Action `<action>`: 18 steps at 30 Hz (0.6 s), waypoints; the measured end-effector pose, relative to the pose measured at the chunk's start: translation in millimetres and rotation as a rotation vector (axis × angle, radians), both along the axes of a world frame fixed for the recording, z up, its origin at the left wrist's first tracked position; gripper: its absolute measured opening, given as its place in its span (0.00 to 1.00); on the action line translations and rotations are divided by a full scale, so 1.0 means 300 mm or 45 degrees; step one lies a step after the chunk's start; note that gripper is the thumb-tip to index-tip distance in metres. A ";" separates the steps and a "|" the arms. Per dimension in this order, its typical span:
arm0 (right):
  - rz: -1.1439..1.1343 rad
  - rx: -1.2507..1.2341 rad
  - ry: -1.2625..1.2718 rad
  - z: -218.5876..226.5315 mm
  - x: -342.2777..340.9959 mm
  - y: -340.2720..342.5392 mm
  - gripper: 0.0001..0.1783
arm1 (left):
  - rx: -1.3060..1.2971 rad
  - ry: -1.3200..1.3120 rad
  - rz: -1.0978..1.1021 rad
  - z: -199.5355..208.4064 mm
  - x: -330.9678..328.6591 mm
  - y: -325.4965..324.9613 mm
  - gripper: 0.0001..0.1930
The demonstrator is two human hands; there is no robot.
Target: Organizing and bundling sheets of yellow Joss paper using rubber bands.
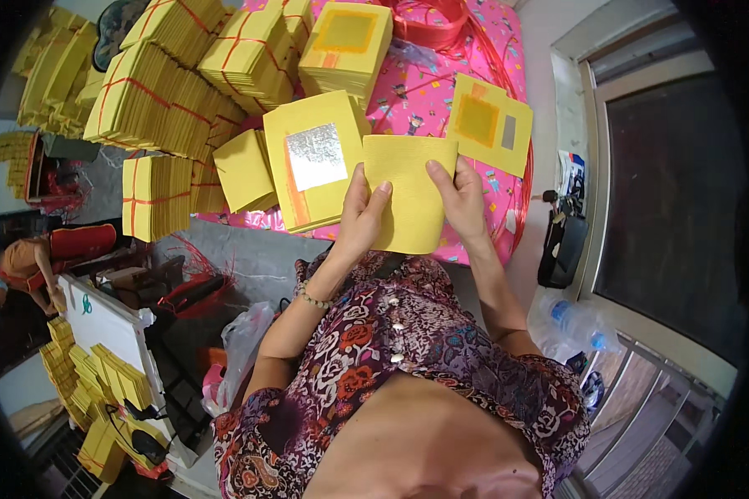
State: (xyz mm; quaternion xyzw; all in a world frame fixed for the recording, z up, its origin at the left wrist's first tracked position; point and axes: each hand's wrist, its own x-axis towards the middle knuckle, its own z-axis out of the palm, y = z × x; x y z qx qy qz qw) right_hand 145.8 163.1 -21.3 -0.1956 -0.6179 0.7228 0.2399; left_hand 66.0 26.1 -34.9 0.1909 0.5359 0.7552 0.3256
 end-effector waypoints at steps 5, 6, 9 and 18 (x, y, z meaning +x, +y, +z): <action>-0.093 -0.018 -0.058 -0.042 0.042 0.052 0.12 | -0.042 -0.051 -0.091 -0.017 0.020 0.018 0.18; -0.109 -0.023 -0.061 -0.050 0.051 0.056 0.12 | -0.046 -0.101 -0.107 -0.025 0.015 0.022 0.18; -0.087 -0.095 -0.060 -0.058 0.086 0.058 0.13 | -0.037 -0.164 -0.116 -0.032 0.018 0.030 0.17; 0.104 -0.128 -0.349 -0.117 0.220 0.043 0.15 | -0.112 -0.329 -0.215 -0.113 0.069 0.031 0.18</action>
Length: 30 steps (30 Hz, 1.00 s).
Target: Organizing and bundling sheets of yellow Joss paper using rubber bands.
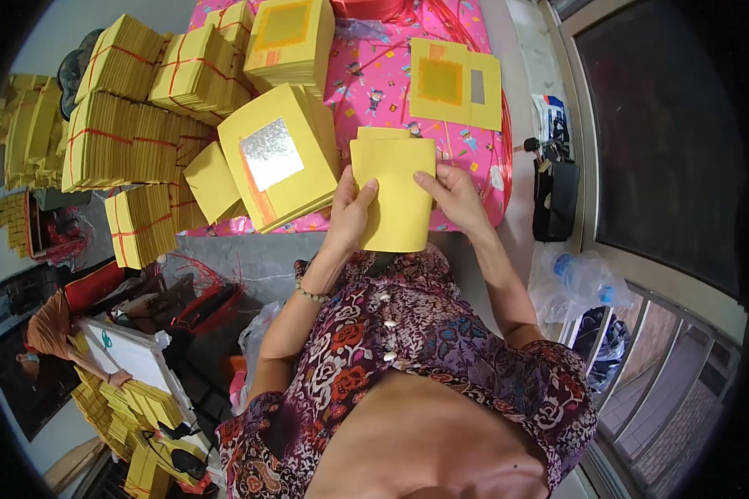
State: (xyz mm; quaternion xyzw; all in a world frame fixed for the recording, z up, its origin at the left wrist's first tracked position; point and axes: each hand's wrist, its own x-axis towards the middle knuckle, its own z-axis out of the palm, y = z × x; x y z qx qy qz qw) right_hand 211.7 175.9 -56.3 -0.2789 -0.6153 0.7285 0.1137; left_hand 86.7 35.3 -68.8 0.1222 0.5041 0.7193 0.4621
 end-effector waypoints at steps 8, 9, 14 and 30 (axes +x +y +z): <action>0.088 -0.085 -0.188 -0.090 0.085 -0.053 0.16 | -0.170 -0.075 0.026 -0.093 0.059 -0.029 0.17; 0.079 -0.095 -0.190 -0.109 0.095 -0.061 0.16 | -0.179 -0.077 0.016 -0.089 0.058 -0.033 0.17; 0.132 -0.082 -0.171 -0.165 0.118 -0.082 0.16 | -0.185 0.020 0.091 -0.096 0.072 -0.047 0.17; 0.391 -0.149 -0.263 -0.162 0.142 -0.092 0.12 | -0.331 0.245 0.281 -0.076 0.058 -0.098 0.18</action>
